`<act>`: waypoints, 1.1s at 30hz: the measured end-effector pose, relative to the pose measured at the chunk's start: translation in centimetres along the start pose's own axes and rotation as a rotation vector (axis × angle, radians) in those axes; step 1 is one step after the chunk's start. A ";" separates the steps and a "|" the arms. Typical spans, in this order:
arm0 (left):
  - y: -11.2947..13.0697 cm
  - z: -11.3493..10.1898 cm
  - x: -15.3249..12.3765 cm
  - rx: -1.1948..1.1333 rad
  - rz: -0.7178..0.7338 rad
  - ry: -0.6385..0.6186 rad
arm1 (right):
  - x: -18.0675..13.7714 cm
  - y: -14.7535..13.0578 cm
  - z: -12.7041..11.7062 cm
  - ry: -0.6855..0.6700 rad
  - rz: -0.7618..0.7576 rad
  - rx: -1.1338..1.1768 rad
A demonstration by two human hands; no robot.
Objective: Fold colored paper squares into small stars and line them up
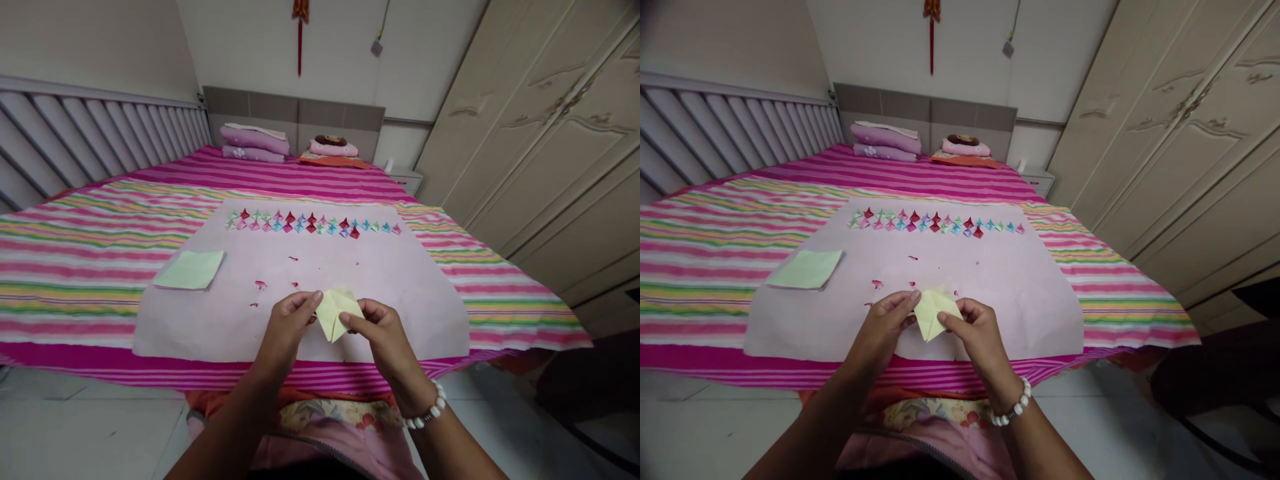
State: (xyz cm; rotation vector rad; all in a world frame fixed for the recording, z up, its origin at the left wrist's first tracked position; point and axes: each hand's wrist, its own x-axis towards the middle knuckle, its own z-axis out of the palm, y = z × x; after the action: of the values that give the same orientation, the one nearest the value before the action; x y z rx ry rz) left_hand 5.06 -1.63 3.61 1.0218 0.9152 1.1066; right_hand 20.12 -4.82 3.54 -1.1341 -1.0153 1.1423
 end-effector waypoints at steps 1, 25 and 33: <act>0.0 0.2 -0.1 -0.042 -0.010 -0.049 | 0.1 0.2 0.0 0.026 -0.005 0.023; -2.2 0.4 -0.4 0.162 0.017 -0.067 | 0.7 1.2 0.4 0.103 -0.005 0.133; 0.5 -0.6 0.5 0.124 0.291 -0.209 | 0.5 -0.7 -0.3 -0.027 0.005 -0.024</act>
State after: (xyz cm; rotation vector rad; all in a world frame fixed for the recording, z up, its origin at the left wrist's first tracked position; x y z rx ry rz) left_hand 4.43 -0.97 3.90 1.3782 0.6866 1.1665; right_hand 20.64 -4.44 4.23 -1.1432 -1.0506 1.1549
